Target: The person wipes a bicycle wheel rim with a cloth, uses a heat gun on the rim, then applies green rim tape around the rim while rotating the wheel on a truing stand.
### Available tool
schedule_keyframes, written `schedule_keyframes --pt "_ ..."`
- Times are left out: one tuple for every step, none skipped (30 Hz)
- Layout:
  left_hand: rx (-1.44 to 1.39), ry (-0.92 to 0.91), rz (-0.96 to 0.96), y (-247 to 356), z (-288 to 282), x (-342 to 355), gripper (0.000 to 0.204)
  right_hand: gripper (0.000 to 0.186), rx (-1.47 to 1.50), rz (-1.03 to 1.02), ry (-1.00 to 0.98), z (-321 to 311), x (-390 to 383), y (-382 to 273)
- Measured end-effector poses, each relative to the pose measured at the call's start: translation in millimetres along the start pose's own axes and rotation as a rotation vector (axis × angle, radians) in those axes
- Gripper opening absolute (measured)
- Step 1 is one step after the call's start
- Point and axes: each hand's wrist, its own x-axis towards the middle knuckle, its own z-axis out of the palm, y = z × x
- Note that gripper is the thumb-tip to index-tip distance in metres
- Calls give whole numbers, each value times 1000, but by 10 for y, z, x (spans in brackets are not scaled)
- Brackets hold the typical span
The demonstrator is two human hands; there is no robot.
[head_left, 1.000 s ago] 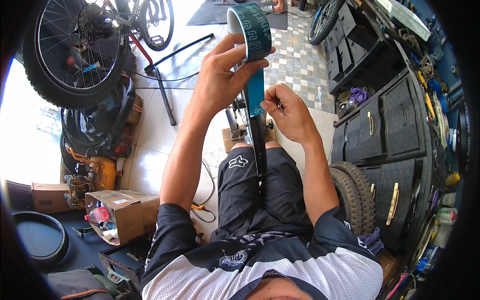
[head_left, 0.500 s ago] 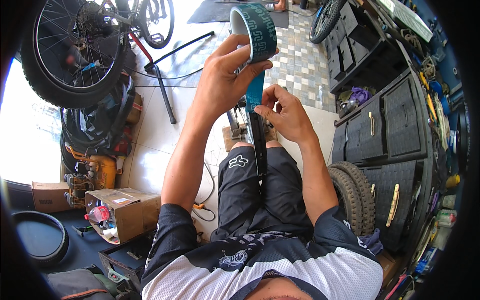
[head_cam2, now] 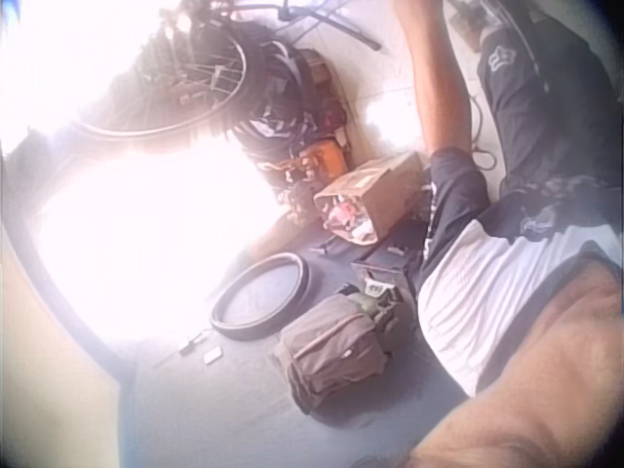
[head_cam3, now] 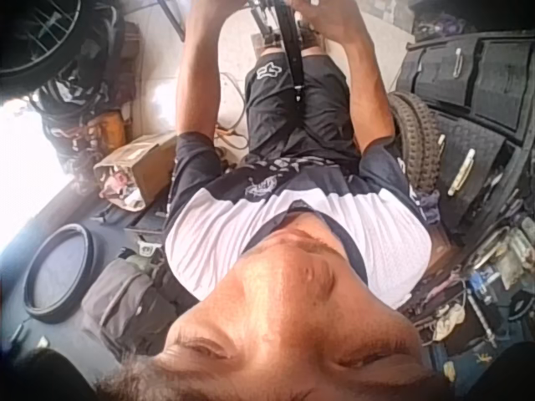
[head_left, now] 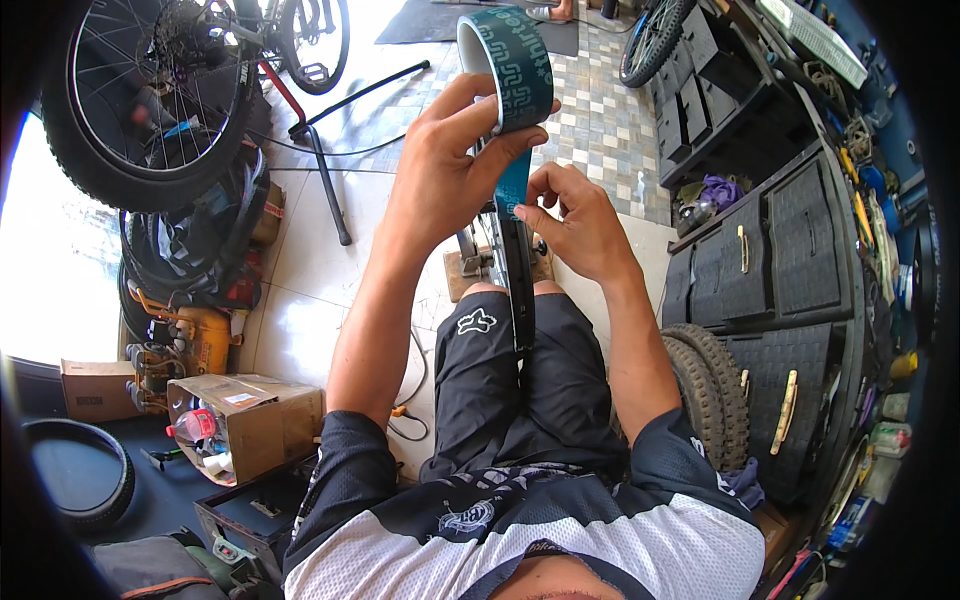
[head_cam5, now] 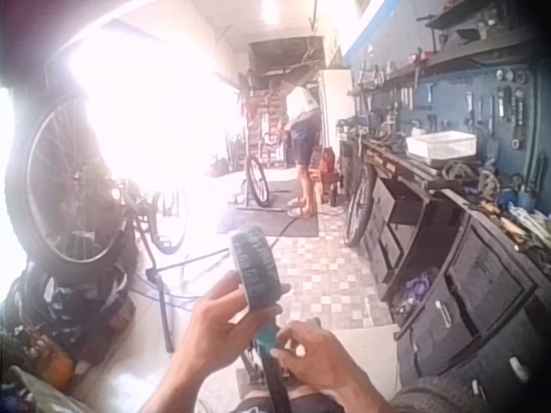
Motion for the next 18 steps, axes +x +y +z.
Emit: schedule_keyframes --pt "10 4 0 4 -5 -7 27 17 -15 -16 -7 -6 9 -4" --pt "-4 14 6 -9 -4 -15 27 17 -30 -32 -14 -13 18 -9" --pt "-19 24 12 -31 1 -27 27 17 -37 -29 -27 -27 26 -24" --pt "-33 34 17 -45 2 -34 28 16 -44 -25 -40 -42 35 -42" --pt "-35 34 20 -47 -4 -36 28 16 -51 -21 -54 -54 45 -53" --pt "-38 33 24 -44 -6 -41 28 16 -41 -1 -66 -65 48 -56" --pt "-40 33 28 -41 -9 -46 28 16 -31 19 -78 -75 53 -55" --pt "-39 34 29 -36 -10 -48 28 16 -21 39 -90 -81 58 -53" --pt "-39 35 31 -29 -9 -40 28 17 -36 29 -81 -82 65 -42" --pt "-39 36 32 -26 -7 -35 28 17 -52 18 -71 -77 71 -25" --pt "-39 36 32 -27 -7 -32 28 17 -68 8 -62 -75 74 -19" --pt "-39 36 31 -34 -5 -32 28 18 -70 -2 -52 -68 78 -22" --pt "-38 37 30 -39 -3 -31 28 18 -72 -13 -41 -56 81 -32" --pt "-38 34 18 -32 -4 -29 27 18 -75 -23 -31 -46 83 -43" --pt "-38 31 6 -15 -7 -29 27 18 -84 -22 -24 -41 83 -55" --pt "-38 28 -6 -6 -8 -28 26 18 -93 -20 -17 -38 82 -68" --pt "-39 26 -12 -7 -5 -27 26 18 -103 -19 -10 -33 79 -78" --pt "-37 25 -18 -4 -8 -27 26 17 -116 -24 -1 -24 75 -91"
